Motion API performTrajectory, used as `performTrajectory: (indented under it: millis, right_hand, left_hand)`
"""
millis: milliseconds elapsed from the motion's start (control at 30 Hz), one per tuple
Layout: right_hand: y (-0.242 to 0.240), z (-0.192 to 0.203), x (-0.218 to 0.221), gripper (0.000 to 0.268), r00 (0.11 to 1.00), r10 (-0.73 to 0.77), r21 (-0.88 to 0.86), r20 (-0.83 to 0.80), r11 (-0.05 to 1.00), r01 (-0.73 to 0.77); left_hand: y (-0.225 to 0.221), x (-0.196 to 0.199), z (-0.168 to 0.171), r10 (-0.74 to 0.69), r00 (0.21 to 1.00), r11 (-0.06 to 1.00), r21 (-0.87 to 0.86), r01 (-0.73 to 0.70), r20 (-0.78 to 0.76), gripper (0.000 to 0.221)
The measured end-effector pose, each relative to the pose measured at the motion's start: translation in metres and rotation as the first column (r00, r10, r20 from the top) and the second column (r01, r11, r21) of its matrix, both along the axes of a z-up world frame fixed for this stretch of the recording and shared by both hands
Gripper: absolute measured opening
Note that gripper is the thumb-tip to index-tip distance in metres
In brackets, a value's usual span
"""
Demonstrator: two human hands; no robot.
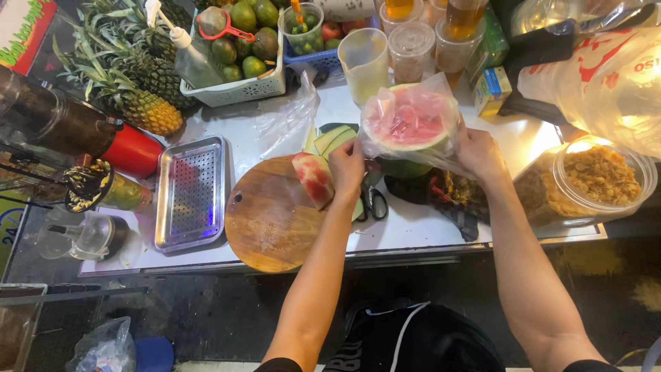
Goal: The person puts slices of watermelon into a plastic bag, seals the bag by tying it, and then places the bagged watermelon into another plastic bag along with other fruit slices.
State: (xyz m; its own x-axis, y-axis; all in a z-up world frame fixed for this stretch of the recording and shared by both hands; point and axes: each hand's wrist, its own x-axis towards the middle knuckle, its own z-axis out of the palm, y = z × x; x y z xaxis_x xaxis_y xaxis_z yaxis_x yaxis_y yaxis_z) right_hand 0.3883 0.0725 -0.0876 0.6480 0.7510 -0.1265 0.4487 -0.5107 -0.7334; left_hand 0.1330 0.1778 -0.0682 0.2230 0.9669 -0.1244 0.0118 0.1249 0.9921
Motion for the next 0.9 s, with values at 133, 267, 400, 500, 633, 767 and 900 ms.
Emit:
performTrajectory:
  millis: [133,267,400,500,633,767,900]
  right_hand:
    - [-0.001,-0.026,0.005,0.058,0.983,-0.043,0.075,-0.179,0.996,0.057]
    - [-0.011,-0.037,0.008,0.044,0.928,0.03,0.274,-0.371,0.959,0.078]
    - [-0.018,-0.048,0.014,0.04,0.897,0.036,0.29,-0.441,0.951,0.104]
    - [-0.02,-0.031,0.0,0.044,0.851,0.008,0.287,-0.525,0.943,0.169]
    - [-0.016,-0.004,-0.018,0.038,0.643,0.113,0.39,-0.757,0.868,0.307]
    - [-0.001,-0.036,-0.017,0.036,0.675,0.111,0.419,-0.729,0.853,0.312]
    - [0.004,-0.038,-0.017,0.04,0.823,0.036,0.508,-0.567,0.802,0.314]
  left_hand:
    - [0.045,0.01,-0.114,0.208,0.791,0.93,-0.367,0.021,0.575,0.029]
    - [0.039,0.017,-0.107,0.347,0.715,0.816,-0.571,0.089,0.607,0.035]
    - [0.027,0.012,-0.077,0.289,0.567,0.813,-0.51,0.279,0.771,0.044]
    - [0.02,0.011,-0.07,0.276,0.702,0.86,-0.494,0.124,0.657,0.042]
    - [0.019,0.017,-0.093,0.254,0.839,0.925,-0.373,-0.067,0.48,0.035]
    - [0.039,0.015,-0.146,0.243,0.884,0.927,-0.363,-0.09,0.401,0.027]
    - [0.048,0.015,-0.167,0.103,0.909,0.976,-0.217,-0.014,0.404,0.023]
